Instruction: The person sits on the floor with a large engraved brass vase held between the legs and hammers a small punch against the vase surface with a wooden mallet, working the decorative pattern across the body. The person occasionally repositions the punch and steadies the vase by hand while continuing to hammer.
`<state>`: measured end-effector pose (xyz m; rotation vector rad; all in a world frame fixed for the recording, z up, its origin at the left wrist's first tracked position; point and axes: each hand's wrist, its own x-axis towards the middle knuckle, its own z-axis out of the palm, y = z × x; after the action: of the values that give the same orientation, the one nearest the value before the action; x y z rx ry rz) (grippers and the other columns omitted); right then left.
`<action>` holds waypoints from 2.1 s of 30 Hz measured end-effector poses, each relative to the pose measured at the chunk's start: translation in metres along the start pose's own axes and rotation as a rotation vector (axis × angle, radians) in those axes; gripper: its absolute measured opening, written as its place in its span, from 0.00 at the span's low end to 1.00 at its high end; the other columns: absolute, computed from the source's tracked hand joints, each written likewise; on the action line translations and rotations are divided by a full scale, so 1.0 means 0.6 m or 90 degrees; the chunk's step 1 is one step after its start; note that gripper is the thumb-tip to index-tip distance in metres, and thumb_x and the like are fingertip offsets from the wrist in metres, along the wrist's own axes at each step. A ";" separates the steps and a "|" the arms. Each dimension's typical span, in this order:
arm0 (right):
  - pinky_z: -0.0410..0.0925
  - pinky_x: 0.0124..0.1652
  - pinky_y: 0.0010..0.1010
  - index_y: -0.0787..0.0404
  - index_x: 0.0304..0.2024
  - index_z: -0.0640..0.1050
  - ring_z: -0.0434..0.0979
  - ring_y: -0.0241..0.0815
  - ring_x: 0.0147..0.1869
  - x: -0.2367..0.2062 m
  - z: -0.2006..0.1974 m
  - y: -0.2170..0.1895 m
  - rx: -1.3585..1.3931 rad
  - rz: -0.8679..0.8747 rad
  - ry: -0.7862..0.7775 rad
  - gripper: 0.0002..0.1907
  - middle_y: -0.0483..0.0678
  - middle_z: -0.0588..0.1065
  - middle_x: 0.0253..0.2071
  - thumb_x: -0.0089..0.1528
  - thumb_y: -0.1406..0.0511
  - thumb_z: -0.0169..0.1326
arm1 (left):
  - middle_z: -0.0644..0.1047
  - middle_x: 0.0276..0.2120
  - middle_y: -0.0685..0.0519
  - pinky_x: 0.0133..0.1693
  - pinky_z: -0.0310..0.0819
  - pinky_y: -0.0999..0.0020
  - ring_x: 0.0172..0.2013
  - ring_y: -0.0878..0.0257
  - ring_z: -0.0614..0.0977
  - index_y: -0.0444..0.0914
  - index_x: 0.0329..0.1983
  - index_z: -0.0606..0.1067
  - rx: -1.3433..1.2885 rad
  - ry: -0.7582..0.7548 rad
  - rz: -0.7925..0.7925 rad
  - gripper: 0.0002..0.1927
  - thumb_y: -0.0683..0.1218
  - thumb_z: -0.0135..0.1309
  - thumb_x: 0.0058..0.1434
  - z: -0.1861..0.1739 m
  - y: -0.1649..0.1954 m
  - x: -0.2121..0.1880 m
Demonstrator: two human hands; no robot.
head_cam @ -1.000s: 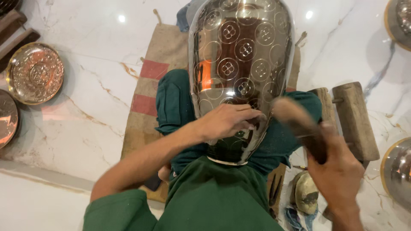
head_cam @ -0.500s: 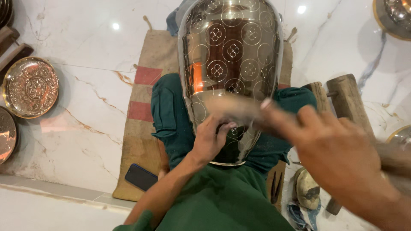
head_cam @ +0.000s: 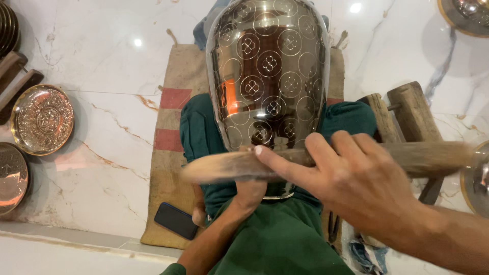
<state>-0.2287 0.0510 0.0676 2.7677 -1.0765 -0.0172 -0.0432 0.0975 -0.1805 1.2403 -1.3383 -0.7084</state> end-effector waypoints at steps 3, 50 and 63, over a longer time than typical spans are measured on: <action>0.64 0.27 0.32 0.43 0.74 0.69 0.65 0.42 0.27 0.002 -0.003 -0.005 -0.046 -0.040 0.054 0.35 0.45 0.66 0.27 0.63 0.69 0.51 | 0.81 0.41 0.47 0.45 0.79 0.63 0.42 0.56 0.84 0.33 0.48 0.76 0.039 -0.009 0.095 0.11 0.35 0.56 0.61 0.007 0.004 -0.009; 0.70 0.27 0.33 0.49 0.74 0.64 0.71 0.41 0.27 -0.053 0.053 0.040 0.189 0.061 0.061 0.35 0.47 0.70 0.29 0.64 0.71 0.51 | 0.78 0.45 0.40 0.49 0.74 0.50 0.46 0.43 0.81 0.33 0.52 0.73 0.356 -0.007 0.202 0.16 0.38 0.56 0.60 0.025 -0.021 0.002; 0.73 0.31 0.33 0.36 0.74 0.64 0.75 0.40 0.30 -0.068 0.046 0.066 0.019 0.116 -0.054 0.38 0.44 0.71 0.31 0.63 0.70 0.49 | 0.79 0.35 0.43 0.36 0.76 0.58 0.33 0.48 0.82 0.33 0.45 0.75 0.187 -0.060 0.056 0.08 0.37 0.59 0.63 0.015 0.032 0.052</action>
<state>-0.2873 0.0457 0.0445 2.7046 -1.3569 -0.0958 -0.0516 0.0712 -0.1542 1.3835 -1.6067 -0.5255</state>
